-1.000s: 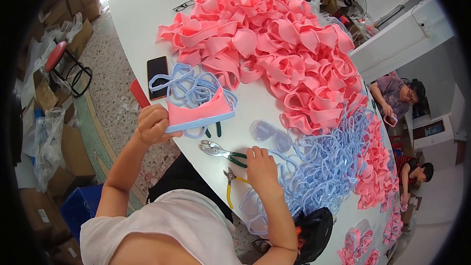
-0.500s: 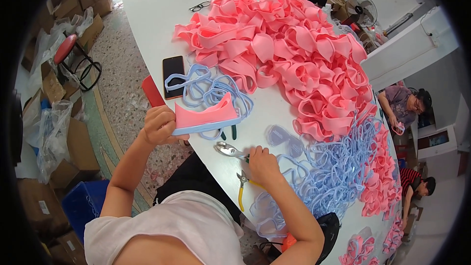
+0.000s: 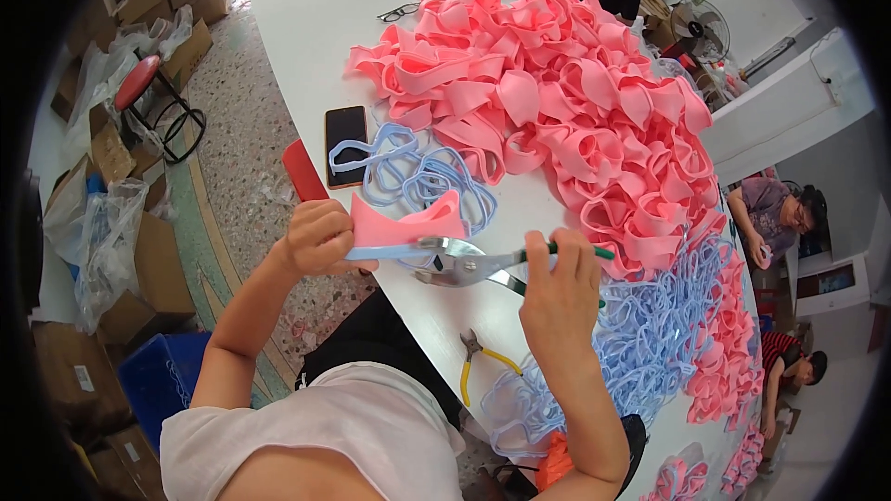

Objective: The recorder is attaching fabric components and straps to pink swimming goggles at a manufacturing workstation.

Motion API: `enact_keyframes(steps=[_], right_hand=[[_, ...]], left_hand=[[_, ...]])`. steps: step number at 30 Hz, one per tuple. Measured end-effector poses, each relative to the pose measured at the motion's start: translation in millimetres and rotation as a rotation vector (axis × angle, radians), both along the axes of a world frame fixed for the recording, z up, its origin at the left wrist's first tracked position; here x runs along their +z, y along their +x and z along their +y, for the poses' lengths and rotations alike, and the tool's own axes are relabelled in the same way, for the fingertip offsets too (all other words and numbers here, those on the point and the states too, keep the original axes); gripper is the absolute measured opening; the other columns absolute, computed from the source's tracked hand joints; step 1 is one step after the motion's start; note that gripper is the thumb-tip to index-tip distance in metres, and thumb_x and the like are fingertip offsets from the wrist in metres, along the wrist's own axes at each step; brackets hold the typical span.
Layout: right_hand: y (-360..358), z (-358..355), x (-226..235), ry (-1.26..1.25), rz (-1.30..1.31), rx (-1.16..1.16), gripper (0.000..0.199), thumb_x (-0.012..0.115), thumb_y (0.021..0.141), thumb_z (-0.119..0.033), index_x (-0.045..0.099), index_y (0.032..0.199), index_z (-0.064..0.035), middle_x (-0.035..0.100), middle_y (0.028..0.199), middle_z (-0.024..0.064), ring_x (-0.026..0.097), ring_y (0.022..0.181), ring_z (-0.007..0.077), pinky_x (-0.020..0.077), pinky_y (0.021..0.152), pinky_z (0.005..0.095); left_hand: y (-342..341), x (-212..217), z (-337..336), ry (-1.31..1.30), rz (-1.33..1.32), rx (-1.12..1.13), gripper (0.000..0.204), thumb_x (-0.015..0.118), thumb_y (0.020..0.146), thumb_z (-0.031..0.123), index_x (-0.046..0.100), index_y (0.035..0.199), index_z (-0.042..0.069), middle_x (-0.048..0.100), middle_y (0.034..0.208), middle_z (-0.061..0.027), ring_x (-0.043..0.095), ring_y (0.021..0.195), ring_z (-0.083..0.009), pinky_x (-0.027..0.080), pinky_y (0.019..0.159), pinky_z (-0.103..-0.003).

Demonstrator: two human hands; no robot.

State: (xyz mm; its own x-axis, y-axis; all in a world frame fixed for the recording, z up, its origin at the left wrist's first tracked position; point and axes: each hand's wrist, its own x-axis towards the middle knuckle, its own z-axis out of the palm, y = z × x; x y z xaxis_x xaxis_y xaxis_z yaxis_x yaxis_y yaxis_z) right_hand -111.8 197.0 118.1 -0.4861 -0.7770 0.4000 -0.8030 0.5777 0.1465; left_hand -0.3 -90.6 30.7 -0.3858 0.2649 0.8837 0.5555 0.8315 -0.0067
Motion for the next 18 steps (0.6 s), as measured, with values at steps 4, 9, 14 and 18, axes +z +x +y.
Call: enact_keyframes(steps=[4, 9, 14, 18], right_hand=[[-1, -14, 8, 0.089, 0.225, 0.041, 0.037, 0.058, 0.076, -0.004, 0.055, 0.112, -0.0057, 0.050, 0.111, 0.0142, 0.050, 0.111, 0.0313, 0.0430, 0.083, 0.0397], [-3, -16, 17, 0.143, 0.246, 0.077, 0.031, 0.058, 0.078, -0.009, 0.055, 0.109, -0.0054, 0.051, 0.108, 0.0138, 0.050, 0.107, 0.0303, 0.0429, 0.081, 0.0388], [-8, -15, 23, 0.240, 0.219, 0.183, 0.015, 0.056, 0.076, -0.011, 0.055, 0.090, -0.0050, 0.053, 0.086, 0.0089, 0.053, 0.084, 0.0246, 0.0410, 0.068, 0.0369], [-17, -13, 34, 0.268, 0.256, 0.265, 0.009, 0.057, 0.074, -0.012, 0.054, 0.081, -0.0061, 0.052, 0.076, 0.0055, 0.053, 0.075, 0.0215, 0.0399, 0.060, 0.0344]], left_hand=[[-4, 7, 9, 0.013, 0.016, -0.049, 0.047, 0.086, 0.065, 0.030, 0.044, 0.069, 0.009, 0.045, 0.068, -0.0028, 0.050, 0.054, -0.0171, 0.041, 0.046, -0.028], [-1, 8, 13, 0.017, 0.023, -0.052, 0.046, 0.086, 0.065, 0.029, 0.045, 0.069, 0.009, 0.045, 0.068, -0.0028, 0.050, 0.054, -0.0169, 0.040, 0.045, -0.027], [-1, 8, 15, 0.074, 0.047, -0.055, 0.047, 0.086, 0.065, 0.029, 0.045, 0.067, 0.009, 0.046, 0.068, -0.0029, 0.050, 0.053, -0.0168, 0.040, 0.044, -0.027], [0, 6, 23, 0.054, 0.056, -0.071, 0.051, 0.084, 0.066, 0.035, 0.043, 0.070, 0.006, 0.047, 0.068, -0.0055, 0.050, 0.052, -0.0183, 0.038, 0.042, -0.028]])
